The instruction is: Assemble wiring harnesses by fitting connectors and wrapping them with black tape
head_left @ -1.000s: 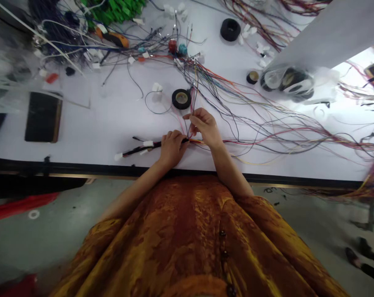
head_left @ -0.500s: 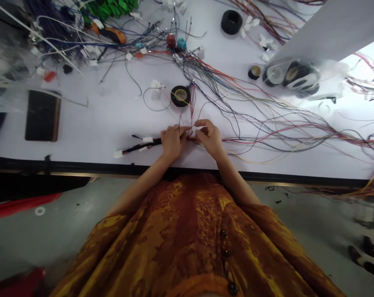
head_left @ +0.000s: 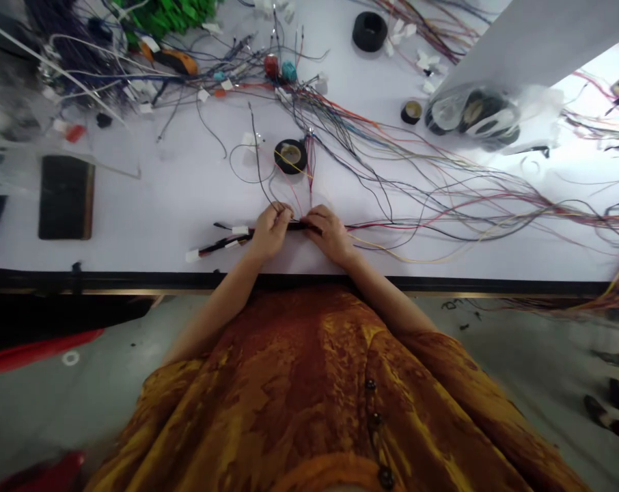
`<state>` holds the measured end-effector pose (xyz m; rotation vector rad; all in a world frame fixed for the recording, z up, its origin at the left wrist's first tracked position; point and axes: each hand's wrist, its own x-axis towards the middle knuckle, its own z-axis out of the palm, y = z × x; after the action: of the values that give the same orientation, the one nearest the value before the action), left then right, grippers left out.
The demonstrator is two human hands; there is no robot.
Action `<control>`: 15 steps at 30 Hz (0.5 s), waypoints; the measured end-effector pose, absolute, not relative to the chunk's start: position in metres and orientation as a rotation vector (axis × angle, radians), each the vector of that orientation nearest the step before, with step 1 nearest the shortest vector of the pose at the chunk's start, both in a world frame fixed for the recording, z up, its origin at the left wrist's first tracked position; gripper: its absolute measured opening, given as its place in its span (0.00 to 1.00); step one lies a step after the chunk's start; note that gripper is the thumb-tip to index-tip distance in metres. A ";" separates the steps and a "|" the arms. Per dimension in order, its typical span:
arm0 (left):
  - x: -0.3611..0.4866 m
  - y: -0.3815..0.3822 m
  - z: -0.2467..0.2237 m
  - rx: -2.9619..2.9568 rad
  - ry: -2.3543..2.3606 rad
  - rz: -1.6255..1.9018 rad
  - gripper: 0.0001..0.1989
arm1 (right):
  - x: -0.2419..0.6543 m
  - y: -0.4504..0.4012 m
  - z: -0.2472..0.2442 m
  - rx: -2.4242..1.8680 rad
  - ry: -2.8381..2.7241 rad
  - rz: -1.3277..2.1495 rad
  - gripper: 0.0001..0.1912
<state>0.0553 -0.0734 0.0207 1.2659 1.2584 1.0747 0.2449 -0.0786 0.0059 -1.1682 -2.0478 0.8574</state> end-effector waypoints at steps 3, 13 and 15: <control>0.040 -0.076 0.028 1.005 1.134 1.125 0.08 | 0.239 -0.077 0.004 -1.276 -2.071 0.822 0.11; -0.034 -0.140 0.068 0.574 1.130 1.460 0.26 | 0.233 -0.072 0.020 -1.474 -2.163 0.864 0.13; -0.044 -0.154 0.059 0.543 1.185 1.395 0.26 | 0.231 -0.072 0.023 -1.498 -2.187 0.857 0.13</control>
<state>-0.0441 -0.1539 0.0587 0.5433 1.1853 1.3945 0.2312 -0.0721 0.0230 -1.4977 -2.1869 0.8566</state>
